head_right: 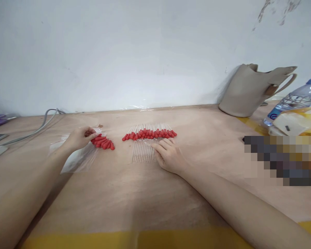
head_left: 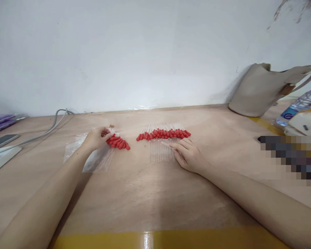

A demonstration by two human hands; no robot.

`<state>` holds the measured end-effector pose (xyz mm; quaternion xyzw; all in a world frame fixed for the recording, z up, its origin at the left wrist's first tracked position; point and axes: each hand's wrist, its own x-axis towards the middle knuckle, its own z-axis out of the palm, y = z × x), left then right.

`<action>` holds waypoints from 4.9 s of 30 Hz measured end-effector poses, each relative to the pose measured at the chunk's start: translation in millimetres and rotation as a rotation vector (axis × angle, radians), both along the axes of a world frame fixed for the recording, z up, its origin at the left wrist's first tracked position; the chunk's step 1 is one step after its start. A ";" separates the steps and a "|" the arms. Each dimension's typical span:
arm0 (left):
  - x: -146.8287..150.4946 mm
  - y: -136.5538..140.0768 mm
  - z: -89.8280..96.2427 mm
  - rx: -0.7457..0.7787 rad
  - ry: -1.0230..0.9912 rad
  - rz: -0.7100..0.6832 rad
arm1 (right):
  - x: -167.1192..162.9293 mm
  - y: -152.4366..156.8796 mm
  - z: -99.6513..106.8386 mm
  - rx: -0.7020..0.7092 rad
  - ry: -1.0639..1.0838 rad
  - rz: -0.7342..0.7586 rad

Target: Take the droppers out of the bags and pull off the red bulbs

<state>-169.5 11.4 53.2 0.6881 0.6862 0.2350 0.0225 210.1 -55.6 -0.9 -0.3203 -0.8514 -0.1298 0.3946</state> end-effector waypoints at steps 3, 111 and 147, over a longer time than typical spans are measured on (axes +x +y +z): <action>10.9 -5.2 6.2 0.108 0.087 0.021 | -1.0 -0.3 0.8 0.005 0.014 -0.037; 172.8 -75.0 -36.9 0.706 0.243 -0.921 | 2.9 -1.0 1.0 0.006 -0.078 0.200; 163.6 -86.3 -28.1 0.618 0.274 -1.022 | 14.4 -17.2 12.0 0.293 -0.261 0.284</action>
